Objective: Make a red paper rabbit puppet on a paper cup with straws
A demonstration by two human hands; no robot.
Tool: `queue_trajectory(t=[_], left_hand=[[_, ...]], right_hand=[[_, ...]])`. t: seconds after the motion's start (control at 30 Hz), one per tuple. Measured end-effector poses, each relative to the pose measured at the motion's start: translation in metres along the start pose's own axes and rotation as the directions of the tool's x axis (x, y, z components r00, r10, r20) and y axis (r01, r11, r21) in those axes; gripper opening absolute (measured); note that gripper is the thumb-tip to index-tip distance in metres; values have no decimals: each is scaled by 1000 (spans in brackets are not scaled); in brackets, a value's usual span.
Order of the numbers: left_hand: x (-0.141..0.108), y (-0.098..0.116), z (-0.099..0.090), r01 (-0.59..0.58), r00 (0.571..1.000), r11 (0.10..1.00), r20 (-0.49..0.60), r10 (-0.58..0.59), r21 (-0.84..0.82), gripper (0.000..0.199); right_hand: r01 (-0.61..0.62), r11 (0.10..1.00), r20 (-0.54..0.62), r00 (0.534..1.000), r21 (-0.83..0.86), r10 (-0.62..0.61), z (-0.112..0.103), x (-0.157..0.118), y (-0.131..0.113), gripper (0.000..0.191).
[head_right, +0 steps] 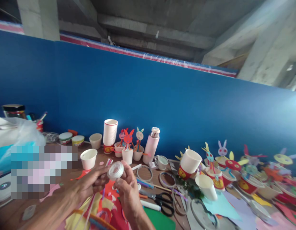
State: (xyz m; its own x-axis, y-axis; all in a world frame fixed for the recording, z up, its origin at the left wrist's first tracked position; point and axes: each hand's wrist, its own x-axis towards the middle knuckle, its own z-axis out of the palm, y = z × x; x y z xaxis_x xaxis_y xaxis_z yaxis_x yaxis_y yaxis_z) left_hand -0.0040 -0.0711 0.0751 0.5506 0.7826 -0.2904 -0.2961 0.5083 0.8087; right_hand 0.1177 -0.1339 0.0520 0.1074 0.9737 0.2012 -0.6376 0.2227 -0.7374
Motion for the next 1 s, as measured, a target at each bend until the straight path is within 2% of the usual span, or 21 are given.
queue_trajectory(t=[0.13, 0.3, 0.43, 0.73, 1.0], left_hand=[[0, -1, -1, 16, 1000, 1000, 17, -16, 5, 40], [0, -2, -4, 79, 994, 997, 83, -78, -10, 40], [3, -5, -7, 106, 991, 994, 77, -106, -5, 39], [6, -9, -9, 107, 992, 994, 74, -107, -1, 40], [5, -6, -8, 97, 994, 994, 53, -99, 39, 36]], right_hand=[[8, 1000, -42, 999, -17, -9, -1, 0, 1, 48], [-4, 999, -78, 997, 42, 7, -5, 4, 0, 36], [-39, 997, -121, 992, 62, 46, -8, 6, 2, 30], [-108, 994, -180, 977, 29, 112, -7, 8, 2, 31], [-68, 995, -167, 983, 79, 80, -7, 5, 8, 31]])
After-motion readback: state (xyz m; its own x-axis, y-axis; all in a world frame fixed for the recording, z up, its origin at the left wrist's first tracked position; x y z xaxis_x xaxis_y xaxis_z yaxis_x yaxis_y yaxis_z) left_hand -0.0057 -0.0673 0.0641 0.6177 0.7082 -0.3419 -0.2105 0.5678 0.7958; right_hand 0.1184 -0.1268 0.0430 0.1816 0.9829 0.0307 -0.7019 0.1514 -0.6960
